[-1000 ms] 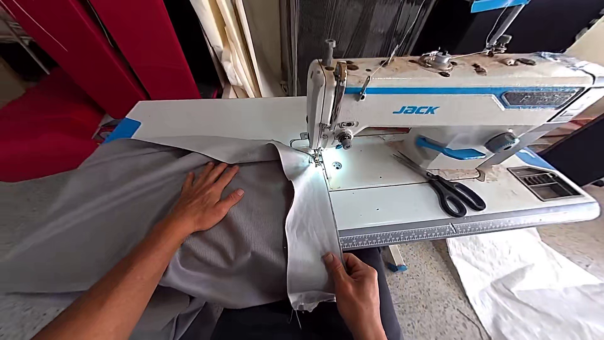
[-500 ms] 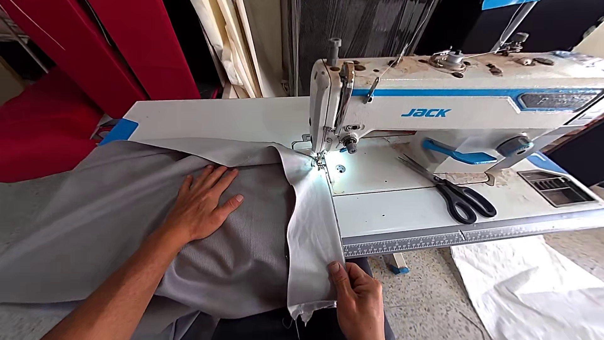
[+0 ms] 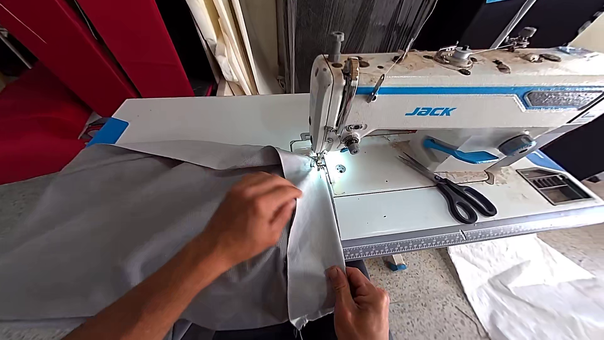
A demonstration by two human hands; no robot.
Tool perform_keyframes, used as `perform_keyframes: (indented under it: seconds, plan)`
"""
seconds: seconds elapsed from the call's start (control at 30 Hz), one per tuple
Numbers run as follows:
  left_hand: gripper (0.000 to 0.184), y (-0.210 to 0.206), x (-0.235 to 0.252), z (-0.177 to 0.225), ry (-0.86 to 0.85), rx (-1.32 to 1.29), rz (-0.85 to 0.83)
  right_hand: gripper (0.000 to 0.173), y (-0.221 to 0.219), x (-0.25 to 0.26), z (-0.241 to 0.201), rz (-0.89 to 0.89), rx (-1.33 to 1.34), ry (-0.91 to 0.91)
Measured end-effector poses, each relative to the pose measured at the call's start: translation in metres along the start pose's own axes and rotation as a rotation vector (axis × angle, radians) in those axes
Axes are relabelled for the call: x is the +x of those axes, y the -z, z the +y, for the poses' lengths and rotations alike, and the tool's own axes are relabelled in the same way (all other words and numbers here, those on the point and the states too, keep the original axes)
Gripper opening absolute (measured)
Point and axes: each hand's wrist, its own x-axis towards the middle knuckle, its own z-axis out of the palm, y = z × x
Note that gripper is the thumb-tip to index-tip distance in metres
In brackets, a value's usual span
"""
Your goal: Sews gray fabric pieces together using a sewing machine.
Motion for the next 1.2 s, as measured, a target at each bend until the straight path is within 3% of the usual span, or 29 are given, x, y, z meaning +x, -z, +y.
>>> perform_keyframes:
  seconds: [0.1,0.2,0.33,0.5,0.67,0.83,0.97,1.1,1.2]
  plan:
    - [0.023,-0.027,0.015,0.027,-0.169,-0.012,-0.111,0.026,-0.003,-0.002,0.006,0.000,-0.074,-0.010]
    - [0.020,-0.057,0.026,0.024,-0.133,-0.003,-0.244,0.027,-0.001,0.000,0.006,-0.063,-0.031,-0.103]
    - [0.027,-0.086,0.025,-0.003,-0.116,-0.034,-0.153,0.026,0.007,0.004,0.003,-0.146,0.071,-0.196]
    - [0.041,-0.088,0.024,-0.013,-0.181,-0.057,-0.173,0.025,0.011,0.006,0.000,-0.196,0.118,-0.211]
    - [0.043,-0.087,0.027,-0.021,-0.238,-0.093,-0.194,0.026,0.013,0.010,-0.001,-0.227,0.138,-0.255]
    - [0.040,-0.087,0.029,-0.027,-0.244,-0.151,-0.196,0.023,0.005,0.017,-0.004,-0.109,0.128,-0.303]
    - [0.027,-0.087,0.057,-0.035,-0.295,-0.218,-0.224,0.016,0.000,0.019,-0.006,-0.041,0.082,-0.199]
    - [0.029,-0.083,0.077,-0.037,-0.387,-0.215,-0.387,0.016,0.002,0.019,-0.011,-0.039,0.032,-0.120]
    - [0.027,-0.082,0.078,-0.038,-0.409,-0.232,-0.418,0.018,0.002,0.019,-0.016,-0.043,-0.019,-0.057]
